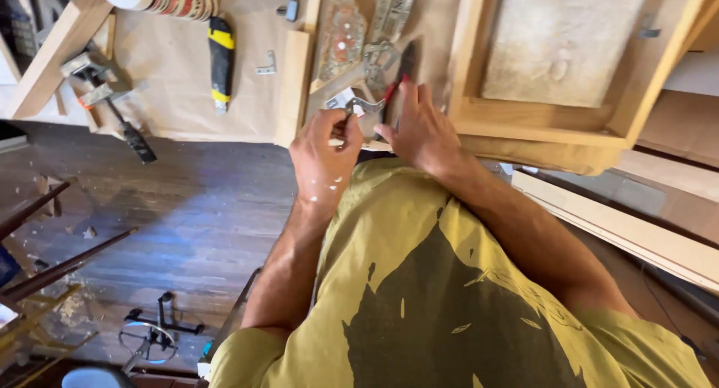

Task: Preparing metal brackets using pliers and positioning them on a wooden frame for assembly.

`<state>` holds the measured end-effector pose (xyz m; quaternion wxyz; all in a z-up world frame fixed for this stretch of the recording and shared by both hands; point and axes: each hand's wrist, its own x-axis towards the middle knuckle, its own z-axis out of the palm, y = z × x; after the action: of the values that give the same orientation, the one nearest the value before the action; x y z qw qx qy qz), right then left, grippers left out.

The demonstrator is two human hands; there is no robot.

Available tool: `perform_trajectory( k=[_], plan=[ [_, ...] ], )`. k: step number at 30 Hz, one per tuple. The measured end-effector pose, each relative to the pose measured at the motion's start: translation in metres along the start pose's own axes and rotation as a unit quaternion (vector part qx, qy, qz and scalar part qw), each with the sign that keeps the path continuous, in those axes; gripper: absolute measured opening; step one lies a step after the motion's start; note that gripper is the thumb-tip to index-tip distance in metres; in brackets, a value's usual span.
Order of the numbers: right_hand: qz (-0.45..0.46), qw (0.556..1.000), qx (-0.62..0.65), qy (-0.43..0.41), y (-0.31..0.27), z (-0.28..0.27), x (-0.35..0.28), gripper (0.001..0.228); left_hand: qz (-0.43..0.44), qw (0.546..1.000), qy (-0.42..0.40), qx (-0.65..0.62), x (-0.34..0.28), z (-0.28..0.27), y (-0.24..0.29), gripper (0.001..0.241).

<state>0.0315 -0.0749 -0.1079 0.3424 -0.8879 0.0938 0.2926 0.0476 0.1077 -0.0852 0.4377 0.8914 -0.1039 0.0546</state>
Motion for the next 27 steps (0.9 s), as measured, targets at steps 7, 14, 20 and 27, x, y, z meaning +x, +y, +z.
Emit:
perform_trajectory(
  k=[7, 14, 20, 27],
  plan=[
    [0.077, 0.992, -0.045, 0.086, 0.005, 0.051, 0.043, 0.098, 0.031, 0.998, 0.025, 0.055, 0.001, -0.013, -0.023, 0.012],
    [0.101, 0.895, 0.417, 0.124, 0.028, 0.048, 0.009, 0.056, -0.156, 0.974, -0.065, -0.152, 0.024, -0.034, -0.020, 0.017],
    [0.100, 0.888, 0.436, 0.110, -0.028, 0.017, -0.053, 0.026, -0.181, 0.959, -0.096, -0.194, 0.041, -0.031, -0.001, 0.015],
    [0.132, 0.951, 0.270, 0.070, -0.067, -0.007, -0.066, 0.042, -0.173, 0.957, -0.117, -0.200, 0.053, -0.014, 0.005, 0.017]
  ],
)
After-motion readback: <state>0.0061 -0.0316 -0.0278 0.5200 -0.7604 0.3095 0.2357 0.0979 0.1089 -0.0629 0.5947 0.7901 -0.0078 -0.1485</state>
